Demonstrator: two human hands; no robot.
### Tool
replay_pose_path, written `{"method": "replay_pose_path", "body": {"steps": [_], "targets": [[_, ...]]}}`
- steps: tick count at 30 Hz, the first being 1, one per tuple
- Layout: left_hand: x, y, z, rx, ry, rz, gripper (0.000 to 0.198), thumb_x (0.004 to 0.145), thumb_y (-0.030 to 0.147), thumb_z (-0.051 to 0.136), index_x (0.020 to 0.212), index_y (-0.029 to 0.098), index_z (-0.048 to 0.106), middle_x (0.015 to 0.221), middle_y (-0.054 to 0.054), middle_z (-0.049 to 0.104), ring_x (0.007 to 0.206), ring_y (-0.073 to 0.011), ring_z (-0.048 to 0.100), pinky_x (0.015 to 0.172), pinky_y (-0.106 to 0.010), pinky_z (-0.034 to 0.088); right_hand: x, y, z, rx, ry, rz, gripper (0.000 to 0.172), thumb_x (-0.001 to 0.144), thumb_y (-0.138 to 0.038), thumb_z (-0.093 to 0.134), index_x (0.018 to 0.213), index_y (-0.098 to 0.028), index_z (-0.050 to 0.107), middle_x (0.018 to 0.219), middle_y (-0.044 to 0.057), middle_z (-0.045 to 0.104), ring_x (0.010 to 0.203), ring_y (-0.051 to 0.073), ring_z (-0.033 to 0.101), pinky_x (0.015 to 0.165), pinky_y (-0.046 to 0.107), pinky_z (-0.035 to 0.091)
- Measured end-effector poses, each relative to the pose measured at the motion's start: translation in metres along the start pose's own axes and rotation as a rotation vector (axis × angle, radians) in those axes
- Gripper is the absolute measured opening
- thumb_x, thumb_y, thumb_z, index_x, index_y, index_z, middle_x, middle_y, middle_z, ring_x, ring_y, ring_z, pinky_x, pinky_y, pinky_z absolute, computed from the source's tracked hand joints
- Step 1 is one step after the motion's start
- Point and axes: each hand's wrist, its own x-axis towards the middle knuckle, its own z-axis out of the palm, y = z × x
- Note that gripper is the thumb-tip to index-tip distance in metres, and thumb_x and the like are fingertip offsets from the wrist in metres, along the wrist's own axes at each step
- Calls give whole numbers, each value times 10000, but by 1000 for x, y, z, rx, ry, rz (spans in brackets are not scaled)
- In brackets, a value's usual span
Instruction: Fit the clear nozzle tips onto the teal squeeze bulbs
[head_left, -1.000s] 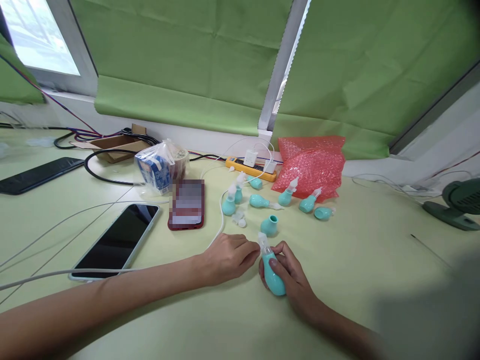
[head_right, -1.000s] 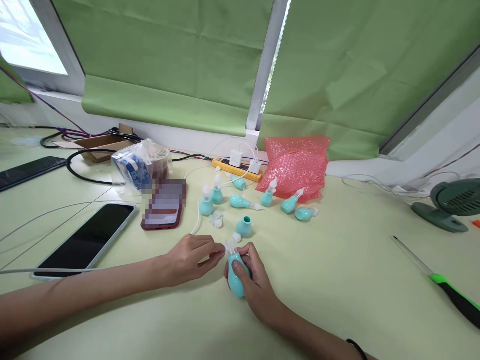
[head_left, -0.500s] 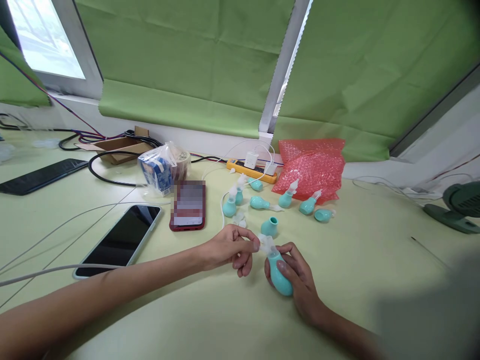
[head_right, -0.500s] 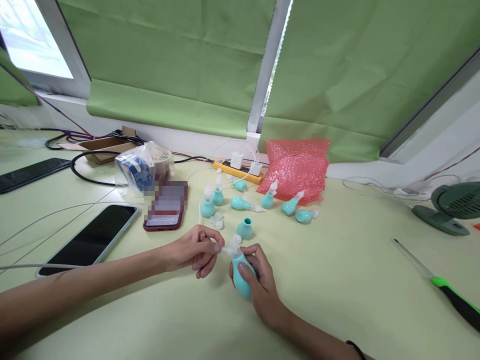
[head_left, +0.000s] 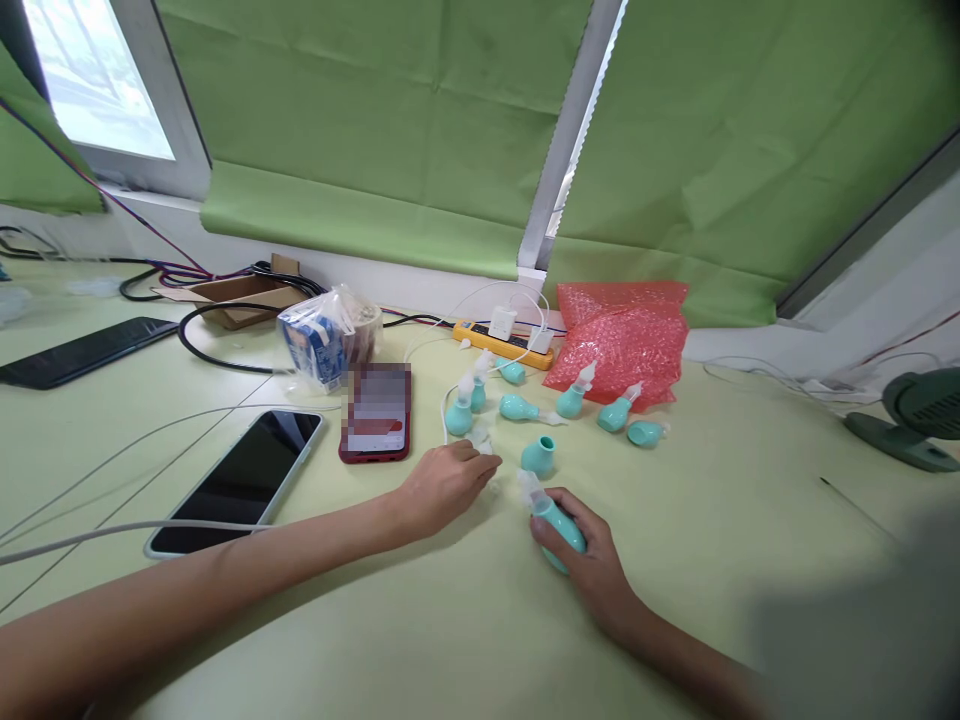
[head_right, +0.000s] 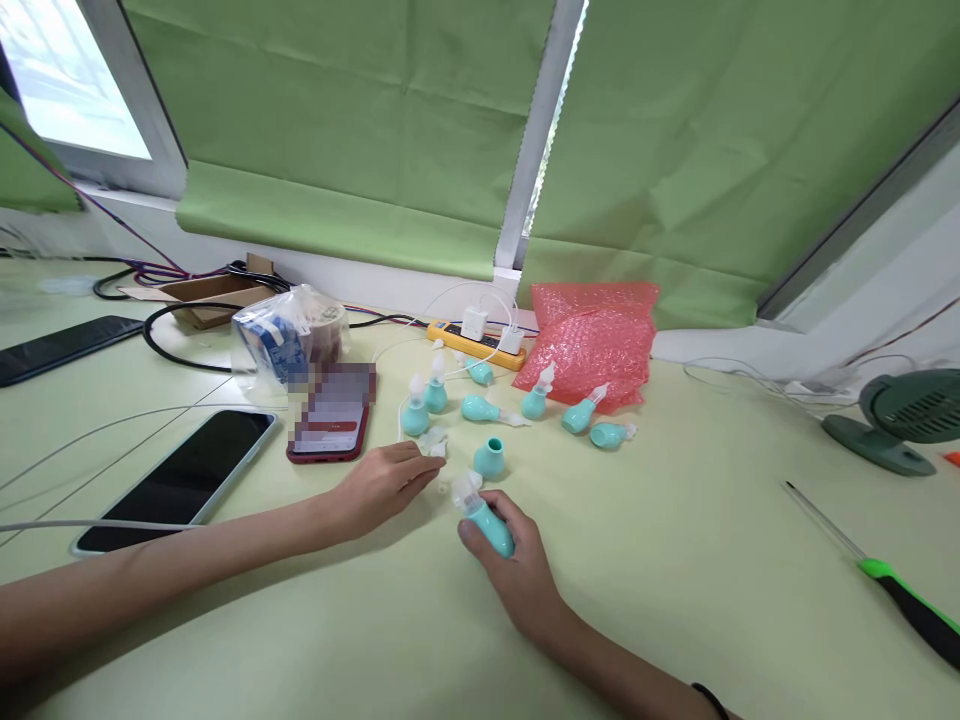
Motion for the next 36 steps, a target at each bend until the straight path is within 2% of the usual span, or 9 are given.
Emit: {"method": "replay_pose_path", "body": {"steps": [3,8,11,17,19,22,25,30,36], "targets": [[-6,21,-16,-128,-48,20,338,876,336,240,950,144,507,670,-37,575,622,-149,533,581,-240,393,-3,-2,3,-155,-60,-145,147,765,-322,489,760,-175,485,654,-4,475,588,120,439,551,227,369],[-13,44,-26,-208,-294,114,361,841,378,321,593,149,449,455,23,394,399,-89,331,421,-217,226,-13,-7,3,-293,-237,-493,50,771,-214,470,766,-164,474,692,31,511,634,139,475,577,243,392],[-12,42,-24,-507,-356,112,387,855,292,289,496,149,311,427,49,239,388,-65,202,407,-209,194,-16,-13,-1,-344,-270,-574,61,789,-223,459,808,-166,471,719,45,537,674,151,501,604,245,414],[-6,27,-16,-1095,-628,-127,487,861,438,110,485,174,273,350,56,245,324,-66,239,350,-203,226,-10,-13,-8,-428,-298,-794,119,779,-205,467,896,-186,472,743,45,543,686,160,503,593,258,421],[-3,25,-17,-950,-501,-186,506,864,440,65,522,166,318,372,50,286,337,-74,292,373,-202,265,-3,-6,-15,-352,-157,-777,138,765,-177,469,903,-191,466,721,36,511,651,153,484,567,265,410],[1,20,-15,-343,-265,-126,379,860,442,232,736,148,437,547,11,457,488,-123,468,472,-225,350,15,6,-29,-153,239,-717,148,780,-189,438,926,-195,465,803,49,486,746,171,484,640,300,407],[2,12,-7,173,-265,-74,307,845,417,323,953,146,419,809,-60,527,598,-187,548,480,-266,393,37,19,-43,-151,490,-584,141,801,-265,421,895,-199,502,873,52,483,856,190,466,750,328,375],[2,1,10,404,-237,-92,301,851,309,345,1115,163,337,972,-101,463,714,-205,556,484,-265,438,59,38,-53,-165,330,-202,276,810,-380,396,1000,-203,488,931,53,535,859,195,503,761,329,389],[-1,7,6,386,-147,-92,303,840,289,337,1117,170,355,1045,-136,415,818,-236,504,536,-301,452,55,41,-52,-198,234,-263,249,825,-345,376,1012,-194,440,991,68,543,937,194,503,819,354,384]]}}
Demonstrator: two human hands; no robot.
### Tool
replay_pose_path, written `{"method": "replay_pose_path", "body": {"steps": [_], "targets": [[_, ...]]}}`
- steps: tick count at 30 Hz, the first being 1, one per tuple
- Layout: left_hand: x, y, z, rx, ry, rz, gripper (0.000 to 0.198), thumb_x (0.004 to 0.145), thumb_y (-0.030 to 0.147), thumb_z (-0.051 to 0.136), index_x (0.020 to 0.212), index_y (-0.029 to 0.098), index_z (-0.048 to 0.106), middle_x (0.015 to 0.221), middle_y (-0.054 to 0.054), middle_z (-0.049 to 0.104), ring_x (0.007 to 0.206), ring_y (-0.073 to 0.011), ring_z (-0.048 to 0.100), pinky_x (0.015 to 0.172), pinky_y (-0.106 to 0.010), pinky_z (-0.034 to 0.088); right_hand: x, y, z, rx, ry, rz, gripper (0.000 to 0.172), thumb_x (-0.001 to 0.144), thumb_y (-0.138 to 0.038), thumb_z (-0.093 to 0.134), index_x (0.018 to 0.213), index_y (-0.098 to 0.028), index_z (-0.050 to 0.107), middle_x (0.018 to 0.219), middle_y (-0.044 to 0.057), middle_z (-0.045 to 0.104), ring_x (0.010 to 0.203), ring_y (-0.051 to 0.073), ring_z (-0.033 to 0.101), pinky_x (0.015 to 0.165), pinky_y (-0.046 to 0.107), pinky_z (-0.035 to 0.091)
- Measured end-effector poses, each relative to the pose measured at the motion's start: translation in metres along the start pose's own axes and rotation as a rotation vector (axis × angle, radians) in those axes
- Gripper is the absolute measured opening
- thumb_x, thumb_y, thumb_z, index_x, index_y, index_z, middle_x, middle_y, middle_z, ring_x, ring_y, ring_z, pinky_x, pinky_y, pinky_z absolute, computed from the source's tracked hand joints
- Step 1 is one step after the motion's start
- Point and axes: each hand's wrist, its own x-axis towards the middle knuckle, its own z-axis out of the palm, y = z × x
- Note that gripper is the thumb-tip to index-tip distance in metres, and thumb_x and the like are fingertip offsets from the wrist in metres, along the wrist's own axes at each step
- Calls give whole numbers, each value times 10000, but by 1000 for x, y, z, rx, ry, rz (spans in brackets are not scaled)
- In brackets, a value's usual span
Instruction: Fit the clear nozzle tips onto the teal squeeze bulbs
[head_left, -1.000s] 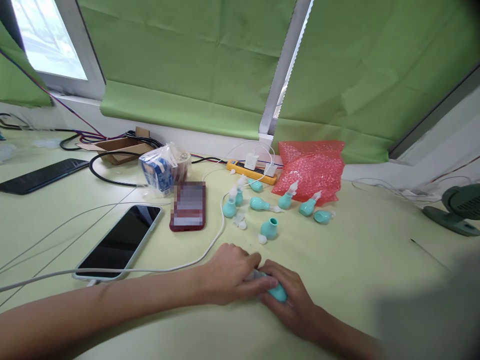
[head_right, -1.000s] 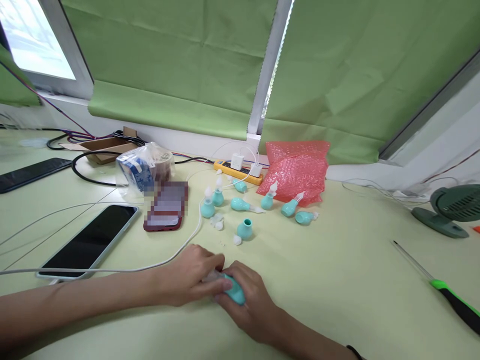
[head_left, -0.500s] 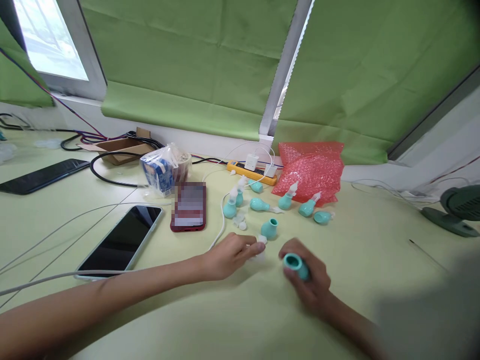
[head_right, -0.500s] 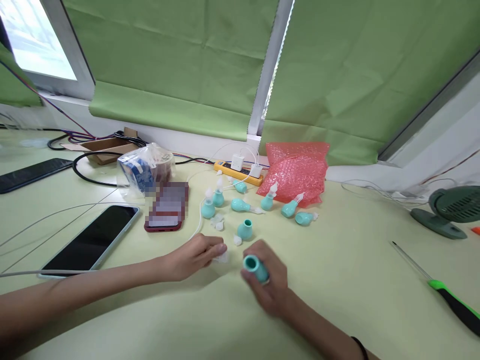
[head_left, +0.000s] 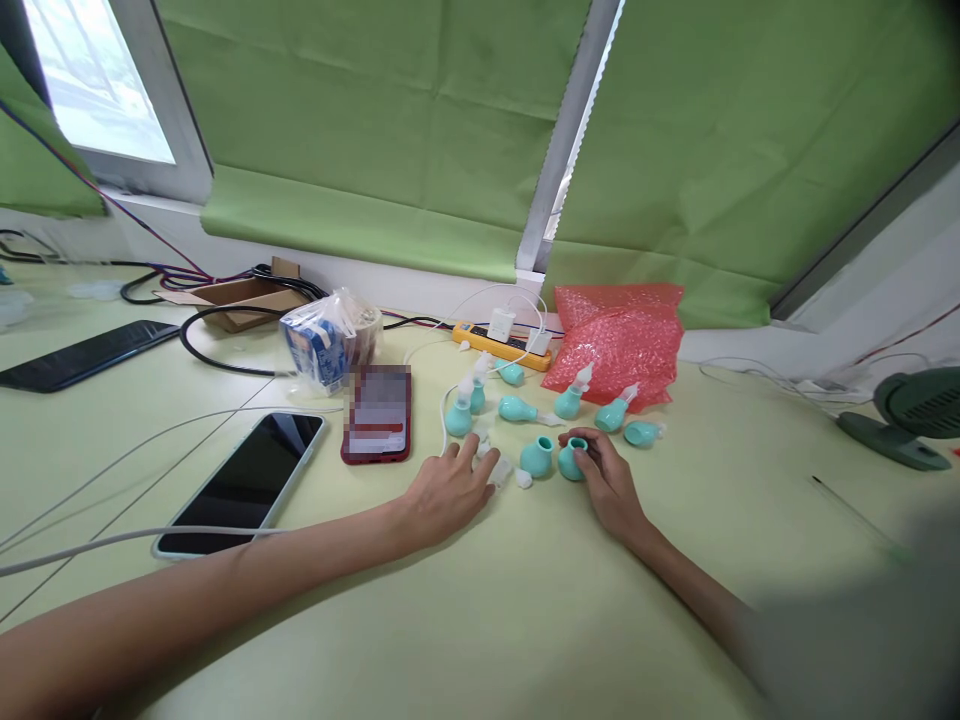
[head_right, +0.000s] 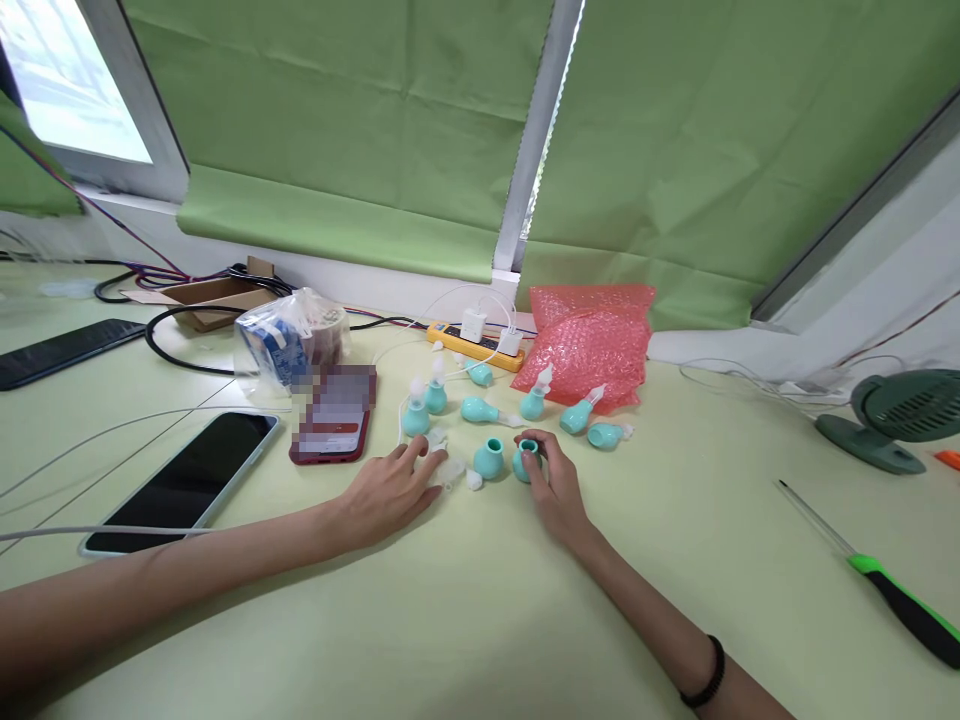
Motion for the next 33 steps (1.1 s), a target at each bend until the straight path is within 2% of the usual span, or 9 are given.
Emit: {"method": "replay_pose_path", "body": {"steps": [5,8,10,13,17,22,26,29,33], "targets": [[-12,9,-9,-54,125,333,278,806,224,343,1063,159,426,1010,-138,461,862,-264,472,617,-344,440,28,-24,-9,-285,26,-280,235,799,-272,421,1012,-183,461,1075,82,501,1001,212,465,837,367,373],[-19,16,-12,-200,88,546,307,806,263,361,1090,165,424,1008,-124,477,871,-234,470,687,-330,430,62,-38,-9,-468,-248,-324,216,796,-239,422,988,-182,502,983,66,555,774,172,552,713,315,431],[-21,19,-14,-294,68,618,331,812,294,372,1123,187,411,1085,-111,455,931,-225,453,788,-340,396,81,-42,-4,-677,-420,-293,273,761,-247,478,1021,-169,503,974,75,565,768,180,557,696,306,427],[-22,18,-15,-349,47,621,356,820,334,381,1157,220,395,1209,-103,386,1056,-257,393,891,-389,321,100,-37,8,-867,-535,-253,384,653,-259,604,1013,-157,520,914,91,586,820,231,548,625,285,421],[-22,15,-9,-372,-6,509,408,839,345,343,1208,169,345,1288,-151,303,1175,-297,283,942,-419,267,109,-32,16,-924,-561,-296,283,629,-151,603,908,-158,556,823,79,595,793,241,547,580,272,400],[-23,15,-2,-409,-21,432,422,838,326,341,1205,119,332,1314,-182,260,1226,-301,197,967,-421,246,108,-63,-2,-941,-498,-395,237,699,-100,518,930,-146,544,924,100,564,853,248,527,647,311,405],[-22,15,0,-428,4,401,393,819,294,366,1159,97,362,1311,-188,260,1233,-306,175,969,-428,248,83,-107,-28,-670,-171,-561,307,730,-197,509,1034,-167,486,888,67,543,713,183,543,593,300,438],[-22,13,-3,-485,37,383,310,813,246,362,1090,114,398,1249,-166,359,1204,-279,260,949,-403,290,51,-124,-40,-271,14,-513,252,662,-256,591,893,-215,499,808,21,533,654,152,542,537,269,463],[-22,8,-16,-759,119,188,251,821,240,314,1052,145,335,960,-98,541,888,-178,526,739,-303,439,6,-109,-34,232,-186,-198,250,632,-287,635,801,-213,467,780,34,544,627,169,570,527,301,508]]}}
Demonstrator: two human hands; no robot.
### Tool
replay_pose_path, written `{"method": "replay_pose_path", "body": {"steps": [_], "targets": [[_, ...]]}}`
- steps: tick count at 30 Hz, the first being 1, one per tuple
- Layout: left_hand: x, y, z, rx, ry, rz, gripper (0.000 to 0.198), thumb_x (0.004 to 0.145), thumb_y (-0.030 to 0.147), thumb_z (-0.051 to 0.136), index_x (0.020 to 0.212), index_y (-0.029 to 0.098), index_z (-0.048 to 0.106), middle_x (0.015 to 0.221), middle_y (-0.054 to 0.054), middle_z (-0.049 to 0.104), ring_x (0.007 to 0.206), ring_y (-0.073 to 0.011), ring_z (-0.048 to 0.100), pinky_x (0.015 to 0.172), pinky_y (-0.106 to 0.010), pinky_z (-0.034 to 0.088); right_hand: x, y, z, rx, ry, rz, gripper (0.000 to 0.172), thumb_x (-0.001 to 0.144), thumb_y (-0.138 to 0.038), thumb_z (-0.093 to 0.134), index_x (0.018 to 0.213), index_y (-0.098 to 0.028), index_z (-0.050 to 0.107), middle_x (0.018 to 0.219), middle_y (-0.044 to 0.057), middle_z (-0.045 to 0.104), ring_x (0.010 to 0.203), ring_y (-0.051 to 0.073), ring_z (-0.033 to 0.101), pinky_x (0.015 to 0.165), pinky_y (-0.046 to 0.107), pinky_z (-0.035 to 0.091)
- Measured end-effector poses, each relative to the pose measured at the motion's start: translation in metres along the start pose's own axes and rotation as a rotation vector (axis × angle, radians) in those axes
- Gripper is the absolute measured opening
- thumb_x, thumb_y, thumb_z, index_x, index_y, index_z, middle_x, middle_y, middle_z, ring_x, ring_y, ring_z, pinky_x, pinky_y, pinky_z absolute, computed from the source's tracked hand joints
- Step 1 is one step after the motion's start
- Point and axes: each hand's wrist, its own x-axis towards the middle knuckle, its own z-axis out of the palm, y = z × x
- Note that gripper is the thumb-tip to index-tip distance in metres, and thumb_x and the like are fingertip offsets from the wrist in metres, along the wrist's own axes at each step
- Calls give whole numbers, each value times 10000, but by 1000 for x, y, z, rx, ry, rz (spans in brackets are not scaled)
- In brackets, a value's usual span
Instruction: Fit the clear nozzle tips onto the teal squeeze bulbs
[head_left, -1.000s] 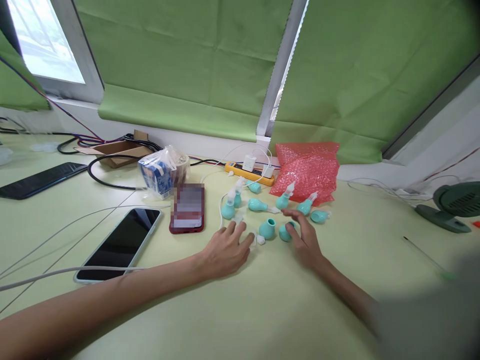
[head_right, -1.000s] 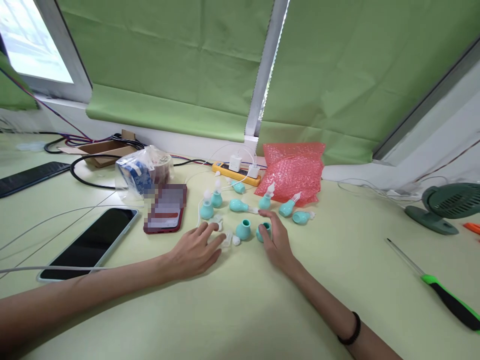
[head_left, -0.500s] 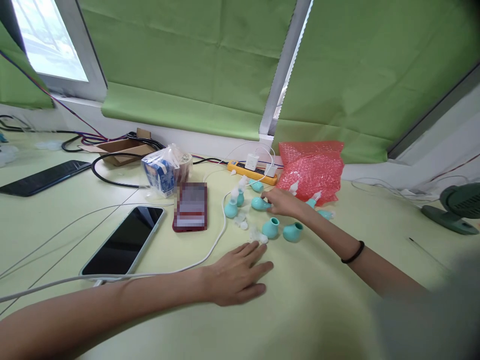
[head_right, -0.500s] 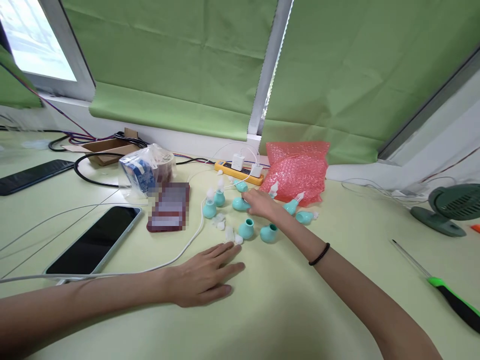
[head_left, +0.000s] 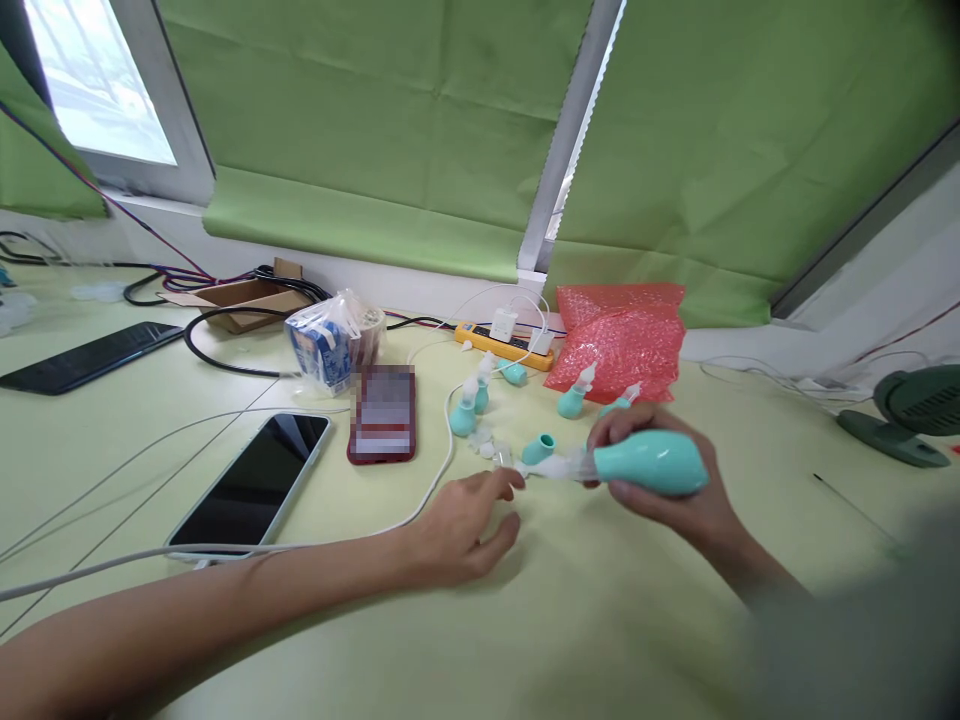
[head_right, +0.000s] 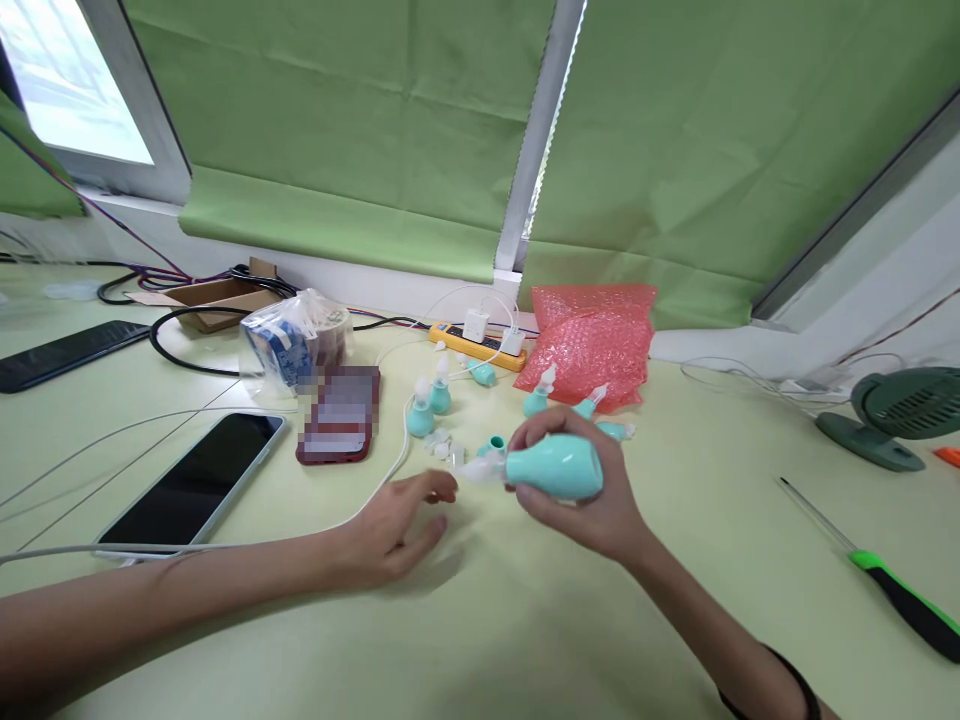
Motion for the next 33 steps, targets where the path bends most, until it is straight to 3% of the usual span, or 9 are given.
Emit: {"method": "replay_pose_path", "body": {"steps": [3,6,9,13,18,20,23,26,33], "targets": [[3,6,-8,-106,32,-117,356,814,377,353,1081,153,280,812,-44,555,658,-144,534,553,-243,425,-23,22,14,224,-60,226,274,621,-301,650,794,-195,467,829,46,573,695,187,587,580,335,532],[6,10,-9,65,-146,-120,318,822,441,331,925,159,435,617,-6,539,531,-148,511,467,-226,347,-34,37,26,273,-95,347,290,618,-291,657,808,-186,465,875,58,599,739,187,590,604,323,526],[6,12,-5,261,-258,-132,374,855,428,250,795,149,493,530,-20,517,468,-164,505,406,-228,270,-38,40,32,155,-109,329,285,610,-267,669,801,-179,476,872,71,627,776,201,597,628,314,517],[7,8,-1,359,-322,-180,446,846,468,247,754,141,535,536,-48,540,491,-192,541,398,-236,275,-49,42,41,-154,35,169,224,641,-245,644,781,-192,477,827,60,649,752,198,618,627,303,521],[12,-1,-5,412,-361,-239,533,851,476,203,649,134,558,575,-85,573,559,-206,571,465,-251,359,-69,53,48,-529,182,-307,330,642,-144,634,900,-241,452,860,51,649,775,209,627,594,297,518],[14,-3,-6,458,-359,-258,533,850,481,192,679,132,556,595,-96,582,576,-225,577,481,-268,383,-69,54,47,-545,215,-331,360,632,-119,639,910,-243,446,859,53,643,777,209,624,586,295,513],[17,-6,-7,546,-315,-286,416,810,468,352,967,112,498,620,-91,594,590,-261,586,482,-296,405,-63,52,47,-402,237,-164,294,651,-154,626,867,-220,438,855,58,625,800,200,607,655,311,502],[18,-7,-7,606,-236,-289,455,799,387,405,1158,111,352,595,-71,594,558,-278,583,473,-327,414,-56,49,49,-344,207,49,195,682,-245,603,814,-208,465,813,41,610,743,178,596,625,283,494],[10,3,-7,296,-57,32,318,785,255,387,1074,155,475,806,-59,579,759,-195,547,635,-292,438,-56,48,55,-318,140,183,196,648,-299,623,768,-193,510,708,11,606,633,152,577,558,242,485]]}}
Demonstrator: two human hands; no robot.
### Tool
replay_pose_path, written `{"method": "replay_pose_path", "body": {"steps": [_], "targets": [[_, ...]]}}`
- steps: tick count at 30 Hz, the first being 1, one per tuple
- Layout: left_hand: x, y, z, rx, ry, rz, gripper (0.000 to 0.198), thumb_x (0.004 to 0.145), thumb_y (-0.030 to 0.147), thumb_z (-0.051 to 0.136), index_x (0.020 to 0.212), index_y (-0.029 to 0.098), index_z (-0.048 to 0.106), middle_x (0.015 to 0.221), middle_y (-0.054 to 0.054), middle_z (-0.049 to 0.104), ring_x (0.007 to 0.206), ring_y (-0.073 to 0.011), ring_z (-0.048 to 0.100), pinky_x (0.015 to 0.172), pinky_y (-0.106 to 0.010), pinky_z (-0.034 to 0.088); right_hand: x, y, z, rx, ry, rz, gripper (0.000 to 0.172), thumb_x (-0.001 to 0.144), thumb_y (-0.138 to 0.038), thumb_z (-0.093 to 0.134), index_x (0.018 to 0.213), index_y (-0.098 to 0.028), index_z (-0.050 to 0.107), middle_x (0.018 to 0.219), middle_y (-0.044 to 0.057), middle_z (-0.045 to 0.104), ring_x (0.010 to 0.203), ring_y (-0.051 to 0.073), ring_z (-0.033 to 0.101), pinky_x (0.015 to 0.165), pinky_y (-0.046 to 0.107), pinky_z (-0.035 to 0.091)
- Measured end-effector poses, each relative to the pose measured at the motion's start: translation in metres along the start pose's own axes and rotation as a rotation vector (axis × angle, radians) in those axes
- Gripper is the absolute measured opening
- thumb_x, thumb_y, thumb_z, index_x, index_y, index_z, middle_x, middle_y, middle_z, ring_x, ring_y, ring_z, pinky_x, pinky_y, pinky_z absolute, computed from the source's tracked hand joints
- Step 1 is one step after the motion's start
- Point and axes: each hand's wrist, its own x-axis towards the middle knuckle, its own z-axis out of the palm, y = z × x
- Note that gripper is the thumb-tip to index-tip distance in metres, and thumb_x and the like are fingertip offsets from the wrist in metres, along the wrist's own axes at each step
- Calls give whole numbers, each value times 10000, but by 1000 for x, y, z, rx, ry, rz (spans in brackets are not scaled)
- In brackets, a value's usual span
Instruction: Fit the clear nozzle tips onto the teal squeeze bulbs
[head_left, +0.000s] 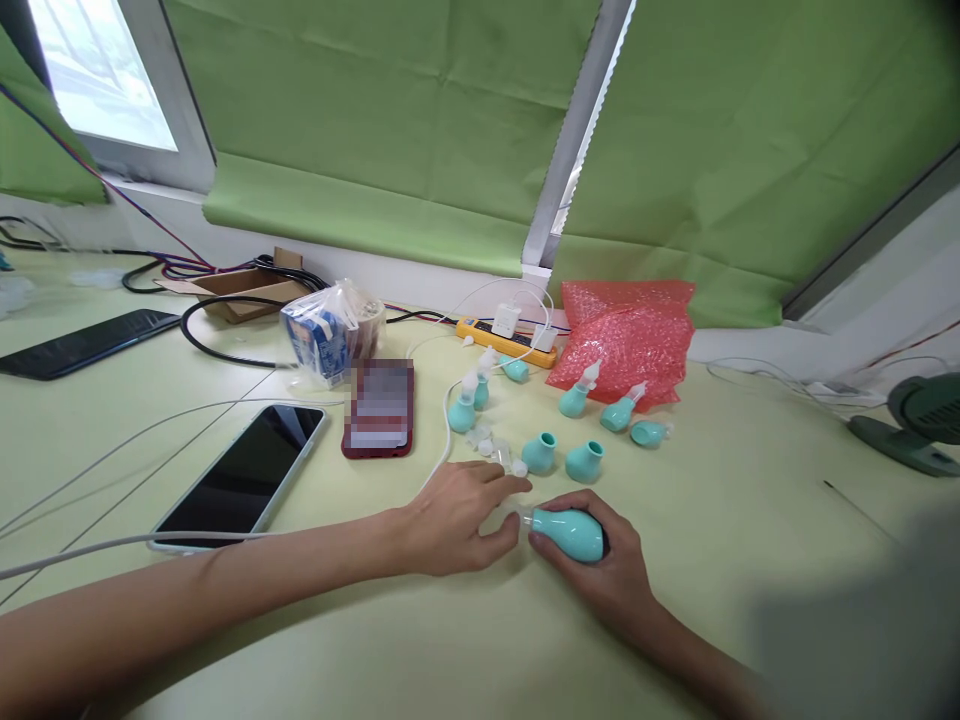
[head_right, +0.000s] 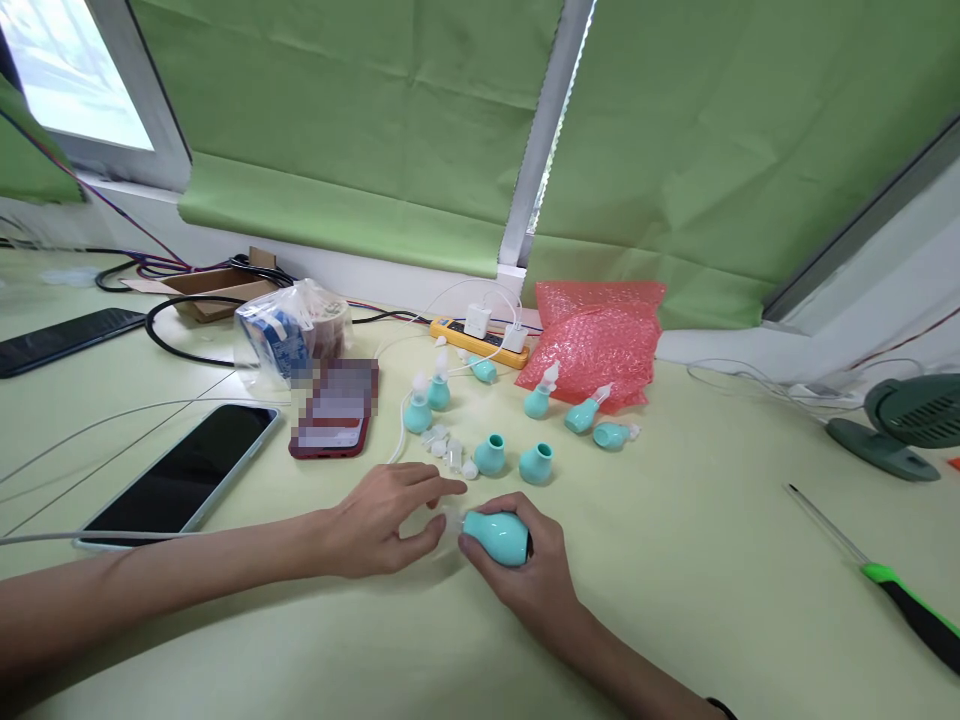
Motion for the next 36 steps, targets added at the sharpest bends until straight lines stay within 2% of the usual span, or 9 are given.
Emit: {"method": "replay_pose_path", "body": {"steps": [6,11,16,20,24,29,33,36], "targets": [[1,1,-2,66,-27,99,276,855,244,329,1003,174,552,870,-80,534,825,-191,456,668,-292,433,0,0,-2,-3,36,16,194,628,-293,635,746,-188,523,693,13,611,616,150,580,542,236,484],[2,-4,6,109,58,154,234,842,209,380,920,144,590,879,-81,549,819,-185,435,651,-281,441,-2,2,0,-4,55,1,197,627,-284,640,752,-191,520,705,12,613,631,148,585,561,238,485],[0,-6,17,181,141,200,238,843,171,371,807,125,602,805,-66,571,778,-177,445,506,-233,409,-4,4,4,-20,60,-9,204,636,-296,638,766,-197,517,709,10,617,628,146,588,564,242,484],[0,-7,18,107,156,187,235,835,172,398,744,135,611,754,-40,595,773,-165,452,552,-235,423,-4,5,4,-50,74,-24,209,635,-308,637,759,-196,511,697,12,620,607,148,589,551,246,482],[3,-10,9,-42,72,129,156,802,189,470,778,155,620,793,-9,621,780,-153,460,610,-236,433,-4,7,4,-47,53,-70,203,645,-296,626,771,-196,502,693,13,621,610,148,592,563,248,484],[7,-15,-1,-118,-86,142,107,749,129,530,785,165,625,766,10,627,772,-144,461,645,-222,427,-6,9,5,-62,4,-178,189,660,-255,614,796,-201,495,703,10,617,623,142,591,574,248,481],[7,-10,-5,33,-152,216,133,759,94,496,722,157,607,737,-7,606,769,-157,455,608,-235,419,-8,11,6,-102,-8,-289,209,673,-237,609,841,-202,490,723,14,625,624,140,599,568,247,485],[4,-4,-8,266,-167,330,174,768,53,431,690,128,568,739,-56,566,774,-184,443,474,-245,372,-8,11,6,-135,-14,-353,220,682,-218,605,862,-205,479,736,16,627,633,139,603,556,239,485]]}}
